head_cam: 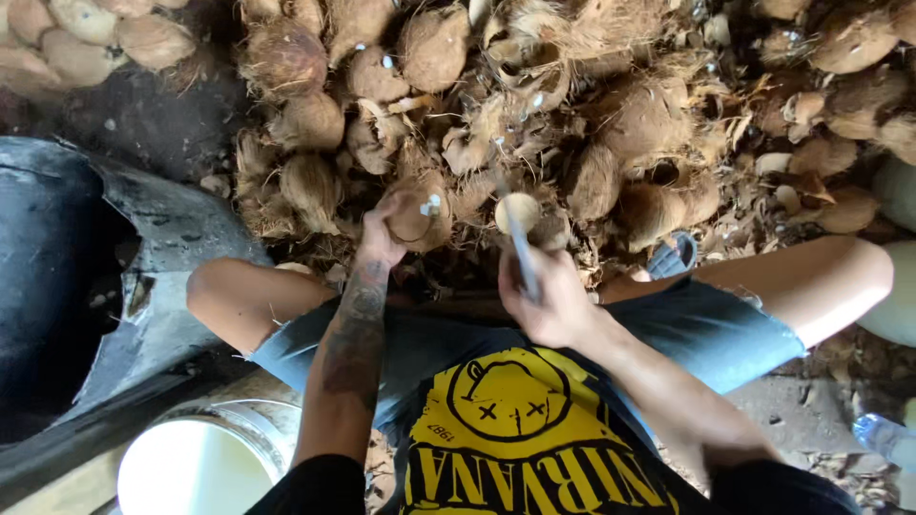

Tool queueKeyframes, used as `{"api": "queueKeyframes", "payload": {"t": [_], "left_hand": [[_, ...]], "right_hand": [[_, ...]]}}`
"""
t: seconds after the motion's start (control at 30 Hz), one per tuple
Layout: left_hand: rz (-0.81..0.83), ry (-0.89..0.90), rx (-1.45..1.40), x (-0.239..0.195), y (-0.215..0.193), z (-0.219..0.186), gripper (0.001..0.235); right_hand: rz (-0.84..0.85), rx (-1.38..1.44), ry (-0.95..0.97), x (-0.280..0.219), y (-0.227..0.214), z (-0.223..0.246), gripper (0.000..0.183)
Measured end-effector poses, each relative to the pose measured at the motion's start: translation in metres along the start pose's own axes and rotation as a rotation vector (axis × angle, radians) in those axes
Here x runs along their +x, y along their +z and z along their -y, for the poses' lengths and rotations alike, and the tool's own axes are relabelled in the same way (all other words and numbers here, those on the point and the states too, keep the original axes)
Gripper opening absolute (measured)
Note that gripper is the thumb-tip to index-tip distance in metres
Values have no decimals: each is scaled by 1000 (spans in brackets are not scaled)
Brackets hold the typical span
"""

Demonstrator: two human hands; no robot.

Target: The person sits cross-legged on the ground and uses a large knife to peel the fibrous husk off coconuts. They rotate the coconut in their hands to remove the husk in strips, occasionally placing the peeled coconut into a nearby bucket.

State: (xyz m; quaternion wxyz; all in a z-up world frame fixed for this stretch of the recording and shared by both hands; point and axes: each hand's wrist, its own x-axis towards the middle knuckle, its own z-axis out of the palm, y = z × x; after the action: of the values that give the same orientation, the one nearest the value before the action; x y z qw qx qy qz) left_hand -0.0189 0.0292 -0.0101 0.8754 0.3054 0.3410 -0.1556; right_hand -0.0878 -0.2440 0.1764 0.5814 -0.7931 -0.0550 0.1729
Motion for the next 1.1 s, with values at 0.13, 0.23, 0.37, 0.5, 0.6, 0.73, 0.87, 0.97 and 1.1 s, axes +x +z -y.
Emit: {"api": "queueKeyframes", "payload": {"t": [0.13, 0.23, 0.37, 0.5, 0.6, 0.73, 0.87, 0.97, 1.1], "left_hand": [[-89, -18, -101, 9, 17, 12, 52], [-60, 70, -168, 11, 27, 9, 52], [-12, 98, -124, 16, 7, 14, 53], [20, 149, -94, -6, 42, 11, 54], [39, 140, -114, 7, 34, 15, 63], [-36, 174, -163, 12, 29, 13, 71], [-54, 243, -93, 9, 39, 21, 67], [7, 519, 413, -50, 85, 11, 30], [8, 528, 585, 7, 47, 4, 105]], "right_hand": [[-242, 29, -478, -3, 7, 21, 19], [-67, -16, -259, 7, 19, -25, 12], [191, -78, 245, 0, 23, -59, 32], [165, -217, 216, -2, 19, -35, 19], [198, -221, 247, -2, 23, -16, 22], [267, 118, 304, 13, 22, 13, 11], [258, 211, 468, 18, 28, 9, 2], [181, 386, 618, 13, 29, 24, 19], [131, 443, 807, 1, 3, 50, 50]]}}
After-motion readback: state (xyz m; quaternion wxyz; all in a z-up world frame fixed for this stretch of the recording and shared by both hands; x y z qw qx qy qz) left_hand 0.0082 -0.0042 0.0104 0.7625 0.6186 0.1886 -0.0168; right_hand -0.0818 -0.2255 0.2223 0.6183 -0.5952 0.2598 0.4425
